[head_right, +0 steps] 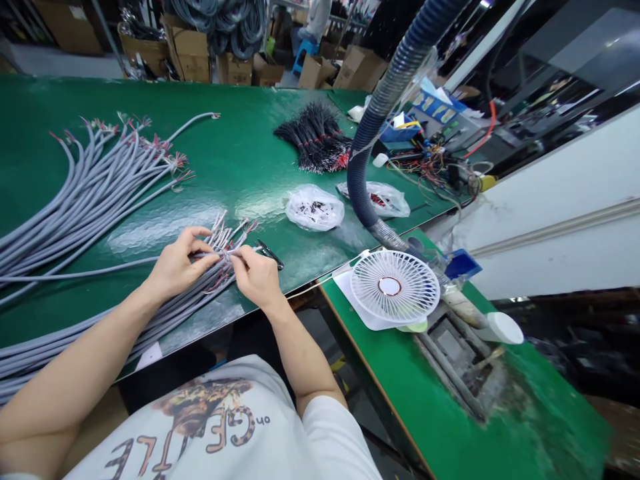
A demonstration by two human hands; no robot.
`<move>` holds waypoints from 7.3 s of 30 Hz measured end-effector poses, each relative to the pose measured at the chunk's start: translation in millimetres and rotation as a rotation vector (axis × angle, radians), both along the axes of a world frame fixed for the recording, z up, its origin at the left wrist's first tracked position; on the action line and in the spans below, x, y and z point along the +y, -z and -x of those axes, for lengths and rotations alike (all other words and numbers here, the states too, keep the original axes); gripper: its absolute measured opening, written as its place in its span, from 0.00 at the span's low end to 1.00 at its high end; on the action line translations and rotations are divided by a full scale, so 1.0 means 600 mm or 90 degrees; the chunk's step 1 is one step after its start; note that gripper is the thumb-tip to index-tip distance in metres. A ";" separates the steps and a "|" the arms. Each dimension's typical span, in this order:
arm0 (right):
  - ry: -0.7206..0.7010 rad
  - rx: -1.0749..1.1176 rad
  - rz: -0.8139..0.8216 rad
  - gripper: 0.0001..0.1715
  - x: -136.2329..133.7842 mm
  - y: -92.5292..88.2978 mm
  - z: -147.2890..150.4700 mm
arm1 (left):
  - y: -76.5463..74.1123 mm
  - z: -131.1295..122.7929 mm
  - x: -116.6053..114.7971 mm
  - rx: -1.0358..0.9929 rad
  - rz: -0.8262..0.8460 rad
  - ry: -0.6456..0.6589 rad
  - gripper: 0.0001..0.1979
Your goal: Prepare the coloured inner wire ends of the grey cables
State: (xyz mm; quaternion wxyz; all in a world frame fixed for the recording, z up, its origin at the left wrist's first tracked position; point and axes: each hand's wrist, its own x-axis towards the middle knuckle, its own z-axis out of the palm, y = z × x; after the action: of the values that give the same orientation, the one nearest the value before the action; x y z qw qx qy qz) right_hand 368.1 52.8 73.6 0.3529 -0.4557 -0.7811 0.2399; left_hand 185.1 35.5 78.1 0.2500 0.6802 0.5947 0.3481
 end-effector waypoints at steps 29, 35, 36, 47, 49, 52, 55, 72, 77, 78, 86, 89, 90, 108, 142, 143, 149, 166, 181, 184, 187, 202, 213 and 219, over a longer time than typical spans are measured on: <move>-0.136 0.122 -0.061 0.10 -0.053 -0.022 0.010 | 0.011 0.005 0.008 -0.030 0.037 0.073 0.29; -0.025 0.177 0.093 0.14 -0.023 0.016 0.003 | 0.005 0.007 0.014 -0.245 0.100 0.058 0.25; -0.018 0.181 0.097 0.15 -0.019 0.020 0.002 | 0.003 0.007 0.014 -0.269 0.114 0.055 0.25; -0.065 0.141 0.130 0.17 -0.001 0.037 0.021 | -0.007 0.009 0.015 -0.435 0.173 0.019 0.26; -0.064 0.134 0.125 0.17 0.001 0.039 0.025 | -0.007 0.008 0.016 -0.440 0.173 0.016 0.25; -0.059 0.129 0.112 0.17 0.004 0.040 0.029 | -0.005 0.008 0.015 -0.440 0.172 0.013 0.22; -0.058 0.140 0.107 0.17 0.006 0.039 0.030 | -0.003 0.007 0.014 -0.429 0.168 0.019 0.19; 0.010 0.289 0.156 0.12 0.016 0.026 0.041 | 0.004 -0.004 0.004 -0.243 0.124 0.043 0.11; 0.044 0.383 0.187 0.10 0.030 0.027 0.040 | -0.001 -0.004 0.003 -0.237 0.127 0.063 0.11; 0.049 0.390 0.192 0.10 0.032 0.028 0.040 | -0.002 -0.004 0.004 -0.238 0.127 0.064 0.11; -0.004 0.223 0.098 0.07 0.017 0.012 0.032 | 0.002 -0.009 0.005 -0.209 0.019 0.029 0.11; -0.028 0.169 0.056 0.08 0.007 -0.001 0.030 | 0.010 -0.015 0.004 -0.220 -0.042 0.034 0.08; -0.029 0.159 0.047 0.08 0.005 -0.005 0.030 | 0.013 -0.016 0.004 -0.219 -0.053 0.037 0.08; -0.059 0.114 0.041 0.13 0.004 -0.013 0.020 | -0.008 -0.025 -0.006 -0.252 0.020 0.015 0.07; -0.043 0.546 0.383 0.20 0.014 -0.002 0.025 | 0.001 -0.007 0.013 -0.515 0.103 0.048 0.12; -0.037 0.535 0.373 0.18 0.015 -0.001 0.032 | 0.002 -0.005 0.013 -0.510 0.106 0.054 0.12; -0.005 0.423 0.292 0.17 0.041 0.009 0.028 | -0.002 0.005 0.011 -0.429 0.223 0.118 0.14; -0.065 -0.105 -0.114 0.14 -0.005 -0.019 -0.038 | -0.010 0.007 0.005 -0.283 0.121 0.079 0.23; -0.085 -0.084 -0.100 0.14 0.001 -0.007 -0.029 | -0.008 0.006 0.001 -0.133 0.035 0.057 0.23; -0.085 -0.088 -0.090 0.14 0.001 -0.007 -0.029 | -0.008 0.005 0.001 -0.114 0.021 0.055 0.23; -0.088 -0.085 -0.079 0.14 0.001 -0.008 -0.028 | -0.004 0.005 0.001 -0.095 0.011 0.054 0.22; -0.146 0.293 0.377 0.11 0.037 0.021 -0.025 | -0.007 0.008 -0.001 -0.085 0.006 0.084 0.21; -0.235 0.324 0.361 0.13 0.056 0.034 -0.022 | -0.007 0.007 0.001 -0.179 0.079 0.140 0.21; -0.229 0.320 0.346 0.15 0.054 0.036 -0.021 | 0.000 0.005 0.000 -0.200 0.060 0.120 0.12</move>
State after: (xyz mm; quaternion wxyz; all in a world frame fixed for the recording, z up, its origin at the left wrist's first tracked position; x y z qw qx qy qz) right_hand 380.5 84.9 52.0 0.3518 -0.3160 -0.6461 0.5991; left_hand 182.1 35.4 78.3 0.4034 0.6576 0.4974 0.3967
